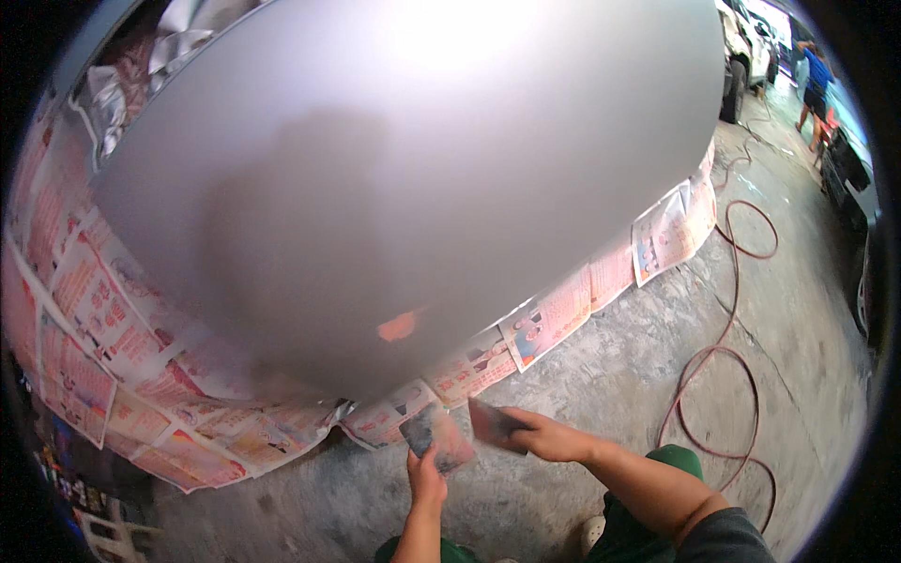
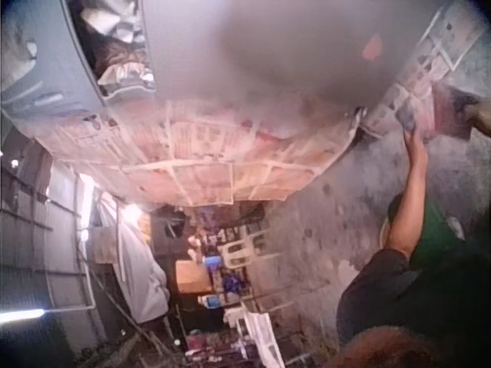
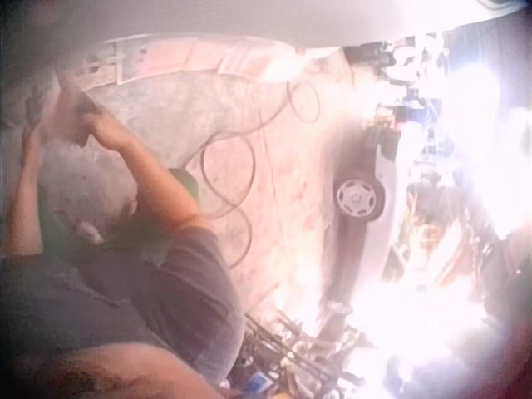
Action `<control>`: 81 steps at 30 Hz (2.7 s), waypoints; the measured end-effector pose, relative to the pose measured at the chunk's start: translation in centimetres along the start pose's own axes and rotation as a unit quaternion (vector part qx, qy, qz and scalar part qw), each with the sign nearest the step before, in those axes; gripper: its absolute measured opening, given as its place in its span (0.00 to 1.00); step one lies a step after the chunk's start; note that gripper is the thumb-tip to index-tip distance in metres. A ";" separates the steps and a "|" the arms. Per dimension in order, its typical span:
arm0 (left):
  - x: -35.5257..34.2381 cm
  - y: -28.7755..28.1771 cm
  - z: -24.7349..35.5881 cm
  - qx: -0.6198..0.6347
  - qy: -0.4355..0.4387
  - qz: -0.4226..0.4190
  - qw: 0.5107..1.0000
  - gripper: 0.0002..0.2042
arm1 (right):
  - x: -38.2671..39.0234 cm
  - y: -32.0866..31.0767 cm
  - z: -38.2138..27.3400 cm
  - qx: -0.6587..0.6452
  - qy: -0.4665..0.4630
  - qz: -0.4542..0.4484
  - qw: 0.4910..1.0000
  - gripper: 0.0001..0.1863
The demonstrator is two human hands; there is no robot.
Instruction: The person prepares a sanding block by dipping it in water and then sands a grey car door propped against a wall. They work on the door's surface and edges, occasionally switching between two sanding blocks, before standing up and walking through the garage.
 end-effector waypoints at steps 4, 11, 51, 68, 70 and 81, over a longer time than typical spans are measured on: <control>0.1 -0.2 -0.8 0.061 -0.073 -0.027 0.995 0.22 | 0.4 2.7 -1.3 0.242 -0.172 0.132 0.946 0.37; 0.7 -2.4 -1.7 0.201 -0.047 0.001 0.979 0.22 | 1.2 6.4 -1.8 0.386 -0.282 0.067 0.876 0.39; 8.4 2.5 8.8 -0.344 0.319 0.188 0.863 0.43 | 0.9 8.0 2.8 0.437 -0.208 -0.095 0.870 0.19; 25.8 18.3 12.4 -0.214 -0.127 0.113 0.962 0.36 | 21.7 -5.3 -20.7 0.090 -0.054 0.228 0.968 0.42; 28.2 20.1 11.6 -0.151 -0.184 0.049 0.970 0.29 | 24.1 -4.8 -25.6 0.014 -0.033 0.178 0.983 0.42; 39.3 29.7 17.6 -0.204 -0.232 0.090 0.947 0.27 | 33.8 -5.1 -32.3 0.180 0.010 0.176 0.968 0.35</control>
Point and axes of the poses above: each hand's wrist, its own x-axis away from the middle knuckle, its own y-axis out of the palm, z = x × y, the point moved 3 cm from there along -x, towards the middle knuckle, and after that the axes turned 11 degrees about x, right-handed, at the moved point
